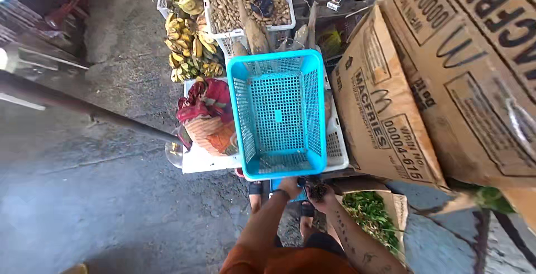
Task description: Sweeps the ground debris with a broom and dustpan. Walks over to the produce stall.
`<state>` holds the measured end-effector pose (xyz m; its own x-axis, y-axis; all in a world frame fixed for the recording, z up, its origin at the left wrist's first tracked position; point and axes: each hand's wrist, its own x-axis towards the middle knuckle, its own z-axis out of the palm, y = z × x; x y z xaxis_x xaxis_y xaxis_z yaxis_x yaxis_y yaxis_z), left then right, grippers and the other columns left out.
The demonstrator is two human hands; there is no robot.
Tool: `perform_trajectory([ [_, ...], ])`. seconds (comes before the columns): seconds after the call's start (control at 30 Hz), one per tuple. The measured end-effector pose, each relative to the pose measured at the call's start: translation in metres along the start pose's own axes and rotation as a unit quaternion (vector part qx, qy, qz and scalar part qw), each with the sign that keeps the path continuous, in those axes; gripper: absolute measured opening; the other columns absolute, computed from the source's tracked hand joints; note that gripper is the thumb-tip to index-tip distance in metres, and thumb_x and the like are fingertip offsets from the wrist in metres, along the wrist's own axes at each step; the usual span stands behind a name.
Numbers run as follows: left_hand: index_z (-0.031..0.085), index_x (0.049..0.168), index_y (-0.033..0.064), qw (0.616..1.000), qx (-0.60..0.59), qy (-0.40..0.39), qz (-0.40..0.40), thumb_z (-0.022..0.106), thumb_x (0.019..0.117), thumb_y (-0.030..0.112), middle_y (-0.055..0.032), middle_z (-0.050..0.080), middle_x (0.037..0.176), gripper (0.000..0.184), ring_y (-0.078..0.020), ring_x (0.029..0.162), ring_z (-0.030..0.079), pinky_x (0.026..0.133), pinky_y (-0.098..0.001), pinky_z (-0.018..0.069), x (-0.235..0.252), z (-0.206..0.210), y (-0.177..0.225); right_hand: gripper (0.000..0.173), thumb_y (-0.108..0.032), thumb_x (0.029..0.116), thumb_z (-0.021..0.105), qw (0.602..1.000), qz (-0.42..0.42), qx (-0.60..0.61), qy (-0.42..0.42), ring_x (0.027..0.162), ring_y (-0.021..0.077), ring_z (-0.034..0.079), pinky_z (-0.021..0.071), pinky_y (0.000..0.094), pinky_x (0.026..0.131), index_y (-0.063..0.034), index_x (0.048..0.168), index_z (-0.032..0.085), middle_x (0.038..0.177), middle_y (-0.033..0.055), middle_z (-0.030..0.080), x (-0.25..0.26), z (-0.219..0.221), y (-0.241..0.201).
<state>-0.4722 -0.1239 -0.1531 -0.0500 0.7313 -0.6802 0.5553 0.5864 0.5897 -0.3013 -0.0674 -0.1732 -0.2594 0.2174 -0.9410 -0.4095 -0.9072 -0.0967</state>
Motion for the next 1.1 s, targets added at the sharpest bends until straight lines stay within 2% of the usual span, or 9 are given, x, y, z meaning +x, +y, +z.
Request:
perform_trajectory([
  [0.1,0.057,0.143,0.0079,1.0,-0.023,-0.002,-0.018,0.067,0.096,0.047,-0.0178,0.058,0.145,0.062,-0.0313,0.138,0.053,0.116,-0.0531,0.0409,-0.019,-0.018,-0.015,0.066,-0.068,0.1024,0.031,0.996,-0.06,0.048,0.052,0.109,0.0301,0.064,0.0565,0.0524,0.088,-0.0154,0.14,0.046,0.126,0.0147,0.061,0.008,0.037,-0.003],
  [0.17,0.053,0.147,0.0051,0.998,-0.046,-0.038,-0.013,0.068,0.0952,0.048,-0.0197,0.056,0.147,0.069,-0.0318,0.138,0.053,0.117,-0.0514,0.0399,-0.042,-0.033,-0.038,0.061,-0.058,0.1071,0.031,0.988,-0.113,0.067,0.084,0.121,0.0313,0.058,0.0528,0.0523,0.097,-0.0145,0.149,0.037,0.14,0.016,0.052,0.003,0.061,0.004],
  [0.3,0.053,0.15,0.0138,0.992,-0.063,-0.106,-0.006,0.068,0.0967,0.041,-0.0132,0.06,0.146,0.061,-0.0286,0.135,0.057,0.116,-0.0519,0.0438,-0.08,-0.048,-0.136,0.043,-0.046,0.1106,0.032,0.971,-0.186,0.098,0.112,0.097,0.0213,0.063,0.0563,0.0427,0.08,-0.012,0.128,0.051,0.111,0.0102,0.061,-0.013,0.091,0.021],
  [0.43,0.06,0.142,0.0114,0.981,-0.121,-0.071,-0.13,0.068,0.0978,0.038,-0.0131,0.068,0.133,0.052,-0.0286,0.119,0.067,0.105,-0.0526,0.0523,-0.135,-0.107,-0.196,0.032,-0.04,0.1096,0.037,0.956,-0.202,0.136,0.161,0.076,0.0175,0.063,0.0572,0.0375,0.065,-0.0117,0.113,0.052,0.091,0.0072,0.059,-0.063,0.116,0.034],
  [0.53,0.058,0.144,0.0114,0.963,-0.14,-0.017,-0.229,0.065,0.1,0.035,-0.0122,0.068,0.133,0.051,-0.0301,0.121,0.066,0.107,-0.0554,0.0502,-0.183,-0.131,-0.242,0.024,-0.035,0.1083,0.04,0.956,-0.175,0.141,0.186,0.077,0.0172,0.061,0.057,0.0361,0.068,-0.0135,0.111,0.048,0.094,0.0063,0.055,-0.073,0.11,0.039],
  [0.67,0.059,0.142,0.008,0.935,-0.172,0.018,-0.31,0.063,0.102,0.032,-0.0146,0.068,0.132,0.047,-0.0296,0.122,0.066,0.108,-0.0522,0.0499,-0.225,-0.129,-0.289,0.036,-0.043,0.1102,0.028,0.969,-0.143,0.104,0.171,0.078,0.0179,0.064,0.0573,0.0367,0.067,-0.0133,0.118,0.048,0.095,0.0079,0.058,-0.036,0.07,0.051],
  [0.8,0.06,0.139,0.004,0.899,-0.192,0.012,-0.394,0.064,0.1021,0.035,-0.0185,0.069,0.129,0.049,-0.0317,0.114,0.069,0.102,-0.0516,0.0534,-0.26,-0.107,-0.311,0.039,-0.044,0.1107,0.028,0.962,-0.146,0.145,0.182,0.084,0.0183,0.063,0.0568,0.0362,0.069,-0.0122,0.125,0.046,0.101,0.0095,0.057,-0.019,0.04,0.076],
  [0.93,0.061,0.139,0.0055,0.898,-0.186,0.028,-0.399,0.062,0.1026,0.036,-0.0164,0.068,0.13,0.048,-0.0289,0.114,0.07,0.103,-0.0506,0.0538,-0.289,-0.088,-0.301,0.041,-0.047,0.1104,0.03,0.968,-0.153,0.149,0.133,0.095,0.0192,0.065,0.0591,0.0369,0.077,-0.015,0.132,0.044,0.112,0.0096,0.058,-0.005,0.042,0.059],
  [1.1,0.059,0.141,0.007,0.894,-0.225,0.095,-0.375,0.061,0.1029,0.036,-0.0142,0.069,0.13,0.048,-0.0274,0.115,0.069,0.104,-0.0502,0.0527,-0.32,-0.065,-0.245,0.067,-0.069,0.1025,0.03,0.991,-0.092,0.075,0.066,0.124,0.0326,0.059,0.0533,0.058,0.097,-0.0203,0.148,0.039,0.14,0.0135,0.054,0.034,0.037,0.028],
])
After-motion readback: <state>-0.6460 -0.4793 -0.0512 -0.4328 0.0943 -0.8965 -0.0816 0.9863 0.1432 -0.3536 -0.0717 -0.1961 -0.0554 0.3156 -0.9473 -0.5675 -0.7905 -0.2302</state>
